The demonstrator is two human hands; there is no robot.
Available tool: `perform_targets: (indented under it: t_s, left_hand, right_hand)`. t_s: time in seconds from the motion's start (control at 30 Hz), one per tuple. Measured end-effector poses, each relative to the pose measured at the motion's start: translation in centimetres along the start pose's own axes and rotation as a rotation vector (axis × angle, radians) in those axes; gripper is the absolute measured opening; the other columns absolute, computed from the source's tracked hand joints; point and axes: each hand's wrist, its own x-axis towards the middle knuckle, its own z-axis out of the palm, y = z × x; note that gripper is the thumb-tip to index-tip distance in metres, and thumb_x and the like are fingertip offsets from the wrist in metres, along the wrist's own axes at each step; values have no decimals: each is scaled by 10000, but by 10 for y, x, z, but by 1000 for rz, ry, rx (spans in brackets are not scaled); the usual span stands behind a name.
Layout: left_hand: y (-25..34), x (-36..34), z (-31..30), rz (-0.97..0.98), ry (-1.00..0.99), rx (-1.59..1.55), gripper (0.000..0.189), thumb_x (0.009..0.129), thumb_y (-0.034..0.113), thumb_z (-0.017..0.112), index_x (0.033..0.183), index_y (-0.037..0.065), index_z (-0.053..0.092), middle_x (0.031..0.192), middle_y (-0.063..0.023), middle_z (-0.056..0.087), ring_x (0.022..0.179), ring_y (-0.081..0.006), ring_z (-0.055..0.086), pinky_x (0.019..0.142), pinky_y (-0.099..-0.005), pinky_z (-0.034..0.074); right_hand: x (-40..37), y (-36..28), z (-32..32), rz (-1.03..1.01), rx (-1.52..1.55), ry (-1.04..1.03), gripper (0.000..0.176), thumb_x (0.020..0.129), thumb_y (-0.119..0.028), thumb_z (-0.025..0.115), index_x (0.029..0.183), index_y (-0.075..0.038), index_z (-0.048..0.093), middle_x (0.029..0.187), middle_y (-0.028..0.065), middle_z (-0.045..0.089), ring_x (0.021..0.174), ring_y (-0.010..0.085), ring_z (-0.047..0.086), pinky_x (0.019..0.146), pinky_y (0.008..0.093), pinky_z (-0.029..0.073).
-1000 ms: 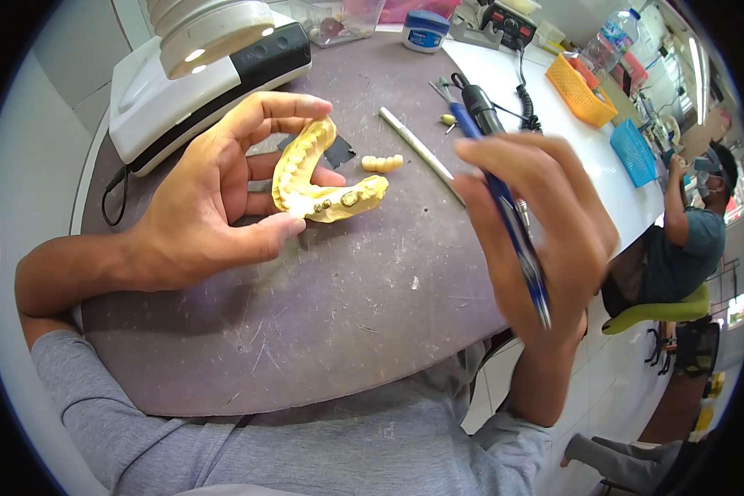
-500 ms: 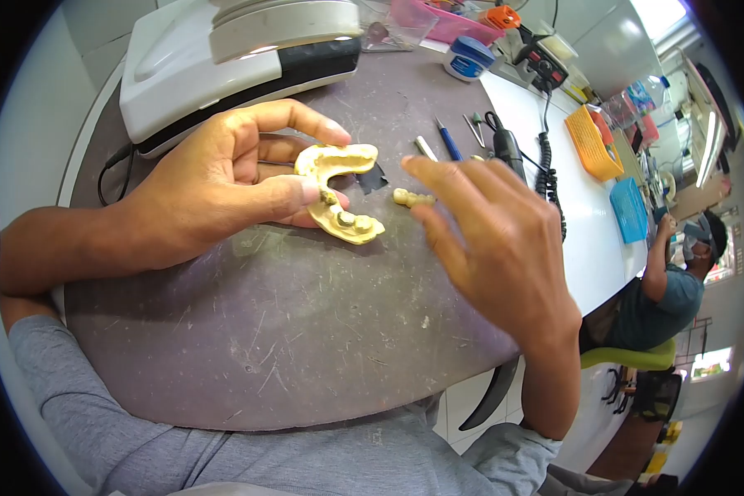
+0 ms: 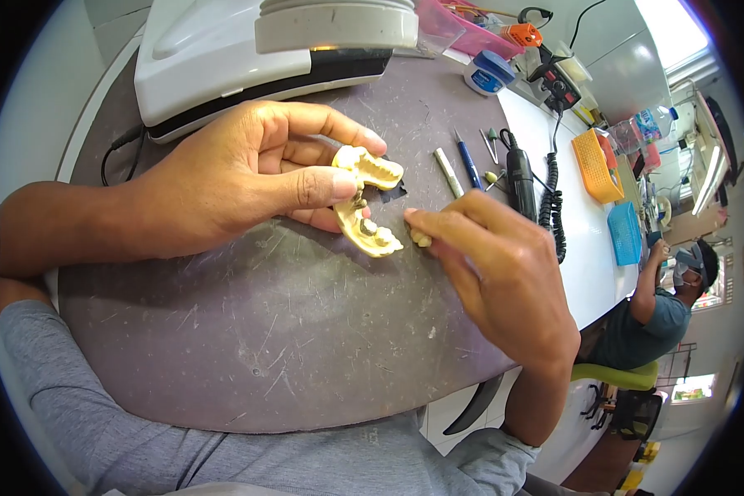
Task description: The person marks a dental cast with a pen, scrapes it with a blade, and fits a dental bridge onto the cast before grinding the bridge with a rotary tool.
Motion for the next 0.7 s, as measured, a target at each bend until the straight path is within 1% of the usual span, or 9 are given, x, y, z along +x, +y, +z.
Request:
perform_targets:
  t_s: [0.13, 0.2, 0.23, 0.27, 0.33, 0.37, 0.47, 0.63, 0.7]
  left_hand:
    - [-2, 0, 1, -7, 32, 18, 367, 992, 106, 599, 1322, -34, 516, 1214, -146, 631, 1052, -176, 677, 958, -282, 565]
    - [-2, -1, -2, -6, 26, 52, 376, 981, 87, 606, 1325, -34, 515, 1215, -145, 630, 1063, -177, 671, 961, -283, 561]
    - [-2, -2, -3, -2, 18, 88, 386, 970, 68, 613, 1328, -35, 513, 1217, -145, 630, 1073, -178, 666, 963, -285, 557]
    - [-3, -2, -3, -5, 18, 85, 386, 970, 68, 613, 1328, -35, 513, 1217, -145, 630, 1073, -178, 666, 963, -285, 557]
    - [-3, -1, -4, 72, -31, 188, 424, 938, 28, 634, 1336, -44, 505, 1209, -131, 627, 1081, -171, 654, 962, -286, 553]
    - [-3, -1, -4, 68, -35, 190, 424, 938, 28, 634, 1336, -44, 505, 1209, -131, 627, 1081, -171, 654, 962, -286, 553]
    - [-3, 0, -3, 59, -46, 147, 460, 917, 10, 654, 1343, -54, 496, 1204, -119, 620, 1086, -159, 643, 961, -284, 550]
    - [-2, -1, -2, 66, -1, 238, 433, 909, 9, 659, 1316, -57, 527, 1198, -110, 617, 1092, -151, 630, 981, -287, 524]
    - [-1, -2, -1, 63, 2, 250, 426, 907, 11, 661, 1308, -57, 535, 1198, -110, 619, 1092, -151, 630, 984, -284, 519]
  right_hand:
    - [4, 4, 9, -2, -54, 108, 159, 806, -19, 739, 963, -46, 725, 870, 100, 636, 704, 233, 646, 658, 331, 523]
    - [6, 0, 10, 46, -33, 286, 145, 808, 8, 723, 943, -44, 719, 882, 89, 663, 720, 184, 657, 683, 286, 539]
    - [5, -1, 6, 96, 45, 318, 119, 826, 17, 714, 941, -10, 701, 920, 75, 696, 769, 126, 664, 733, 245, 544]
    - [5, -2, 5, 97, 47, 315, 119, 826, 17, 714, 941, -10, 701, 920, 75, 696, 769, 126, 664, 733, 245, 544]
    - [2, -5, 2, 196, 552, 355, 101, 851, 19, 709, 949, 26, 683, 939, 77, 704, 811, 110, 665, 767, 239, 540]
    - [3, -9, -3, 200, 625, 290, 134, 868, 11, 704, 985, 56, 659, 964, 85, 699, 857, 112, 667, 795, 238, 535]
    - [12, -17, 4, 233, 749, 219, 197, 878, -41, 695, 1039, 55, 634, 970, 113, 693, 837, 109, 650, 766, 224, 513]
    - [14, -12, 15, 280, 830, 197, 199, 885, -62, 683, 1045, 44, 630, 988, 114, 684, 822, 110, 649, 759, 222, 518]
    - [12, -8, 13, 296, 894, 141, 205, 886, -23, 703, 1064, 49, 633, 983, 87, 687, 927, 109, 663, 851, 242, 538]
